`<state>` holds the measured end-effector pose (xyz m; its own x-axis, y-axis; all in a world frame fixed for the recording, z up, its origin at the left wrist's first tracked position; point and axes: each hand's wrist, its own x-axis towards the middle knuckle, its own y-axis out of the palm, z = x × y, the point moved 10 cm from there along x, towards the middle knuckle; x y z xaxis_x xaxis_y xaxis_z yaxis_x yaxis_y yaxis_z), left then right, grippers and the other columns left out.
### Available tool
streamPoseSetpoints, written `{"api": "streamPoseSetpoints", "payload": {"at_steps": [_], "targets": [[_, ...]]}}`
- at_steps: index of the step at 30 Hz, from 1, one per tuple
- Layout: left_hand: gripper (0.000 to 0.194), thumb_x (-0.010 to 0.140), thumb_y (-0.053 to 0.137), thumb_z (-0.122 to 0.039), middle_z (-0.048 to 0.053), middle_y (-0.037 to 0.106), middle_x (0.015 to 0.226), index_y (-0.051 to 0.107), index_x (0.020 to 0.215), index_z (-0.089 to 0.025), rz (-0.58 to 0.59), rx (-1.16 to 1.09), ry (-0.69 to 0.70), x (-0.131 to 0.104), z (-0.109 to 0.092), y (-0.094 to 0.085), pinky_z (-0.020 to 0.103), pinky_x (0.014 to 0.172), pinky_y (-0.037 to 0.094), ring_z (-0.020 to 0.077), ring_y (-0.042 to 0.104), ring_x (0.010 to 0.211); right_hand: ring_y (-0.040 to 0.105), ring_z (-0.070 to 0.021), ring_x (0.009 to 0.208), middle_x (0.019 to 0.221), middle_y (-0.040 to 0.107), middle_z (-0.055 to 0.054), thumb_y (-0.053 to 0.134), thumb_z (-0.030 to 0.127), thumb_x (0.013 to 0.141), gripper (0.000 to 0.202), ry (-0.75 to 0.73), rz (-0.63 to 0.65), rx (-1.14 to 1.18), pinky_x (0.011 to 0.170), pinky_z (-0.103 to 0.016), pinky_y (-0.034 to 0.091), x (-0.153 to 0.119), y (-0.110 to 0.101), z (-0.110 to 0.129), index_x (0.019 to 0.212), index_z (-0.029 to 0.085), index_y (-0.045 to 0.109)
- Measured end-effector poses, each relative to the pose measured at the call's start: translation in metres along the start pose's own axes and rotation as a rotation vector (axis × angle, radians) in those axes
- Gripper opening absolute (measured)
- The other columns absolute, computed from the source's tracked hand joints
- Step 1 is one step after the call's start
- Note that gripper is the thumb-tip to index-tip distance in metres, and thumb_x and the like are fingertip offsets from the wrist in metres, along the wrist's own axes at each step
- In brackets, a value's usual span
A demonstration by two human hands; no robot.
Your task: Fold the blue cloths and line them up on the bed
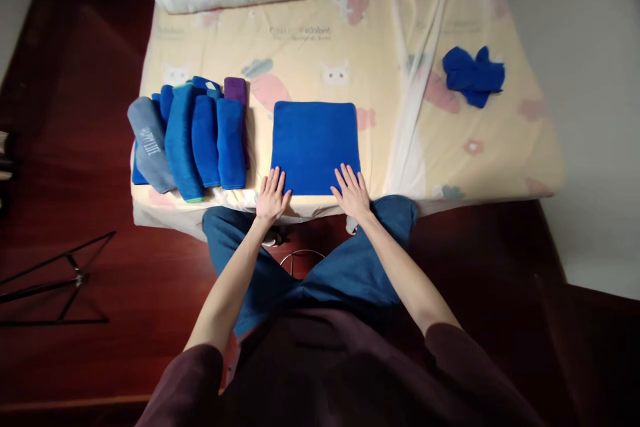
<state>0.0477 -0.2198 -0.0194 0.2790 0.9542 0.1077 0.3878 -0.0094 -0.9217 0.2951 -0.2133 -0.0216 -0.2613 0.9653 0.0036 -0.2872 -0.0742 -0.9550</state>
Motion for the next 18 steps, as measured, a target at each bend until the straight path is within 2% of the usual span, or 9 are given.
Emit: {"api": "streamPoseSetpoints", "payload": {"at_steps": [4, 8, 11, 14, 16, 18], "targets": [[0.069, 0.107, 0.032, -0.045, 0.016, 0.02, 0.174, 0.029, 0.165, -0.007, 0.006, 0.042, -0.009, -0.021, 0.002, -0.006, 0.052, 0.133, 0.018, 0.0291, 0.018, 0.163, 0.021, -0.0286, 0.163, 0.174, 0.022, -0.01, 0.032, 0.045, 0.108, 0.068, -0.002, 0.024, -0.028, 0.133, -0.057, 0.019, -0.024, -0.007, -0.024, 0.168, 0.014, 0.026], [0.064, 0.103, 0.036, -0.027, 0.018, 0.031, 0.17, 0.034, 0.163, -0.006, 0.034, 0.101, -0.028, -0.065, 0.01, -0.019, 0.052, 0.132, 0.024, 0.03, 0.026, 0.16, 0.034, -0.0311, 0.158, 0.17, 0.035, -0.011, 0.038, 0.041, 0.106, 0.063, -0.064, 0.055, 0.003, 0.128, -0.057, 0.032, -0.053, -0.021, -0.036, 0.163, 0.016, 0.04], [0.066, 0.096, 0.038, -0.015, 0.015, 0.036, 0.169, 0.04, 0.162, -0.012, 0.016, 0.128, -0.051, -0.105, 0.016, -0.029, 0.051, 0.129, 0.031, 0.0294, 0.03, 0.159, 0.049, -0.0296, 0.148, 0.16, 0.052, -0.014, 0.039, 0.04, 0.106, 0.055, -0.085, -0.08, 0.086, 0.12, -0.05, 0.044, -0.075, -0.044, -0.038, 0.153, 0.016, 0.054], [0.057, 0.095, 0.046, -0.019, 0.016, 0.043, 0.165, 0.053, 0.152, -0.016, 0.002, 0.083, -0.102, -0.134, 0.02, -0.033, 0.051, 0.122, 0.044, 0.0333, 0.043, 0.152, 0.065, -0.0306, 0.126, 0.133, 0.072, -0.016, 0.043, 0.039, 0.105, 0.045, 0.035, -0.299, 0.183, 0.108, -0.048, 0.052, -0.096, -0.064, -0.051, 0.136, 0.016, 0.067], [0.048, 0.095, 0.049, -0.022, 0.018, 0.056, 0.153, 0.062, 0.141, -0.017, 0.016, 0.002, -0.141, -0.141, 0.021, -0.031, 0.05, 0.116, 0.051, 0.0343, 0.057, 0.139, 0.069, -0.0306, 0.111, 0.113, 0.077, -0.016, 0.047, 0.038, 0.103, 0.039, 0.157, -0.422, 0.254, 0.101, -0.047, 0.055, -0.107, -0.071, -0.064, 0.121, 0.017, 0.073], [0.04, 0.096, 0.049, -0.023, 0.017, 0.067, 0.137, 0.067, 0.131, -0.017, 0.034, -0.072, -0.17, -0.14, 0.024, -0.027, 0.048, 0.11, 0.055, 0.0331, 0.067, 0.125, 0.07, -0.0295, 0.101, 0.103, 0.077, -0.015, 0.05, 0.036, 0.1, 0.034, 0.242, -0.485, 0.311, 0.096, -0.044, 0.056, -0.111, -0.072, -0.073, 0.113, 0.016, 0.075]]}}
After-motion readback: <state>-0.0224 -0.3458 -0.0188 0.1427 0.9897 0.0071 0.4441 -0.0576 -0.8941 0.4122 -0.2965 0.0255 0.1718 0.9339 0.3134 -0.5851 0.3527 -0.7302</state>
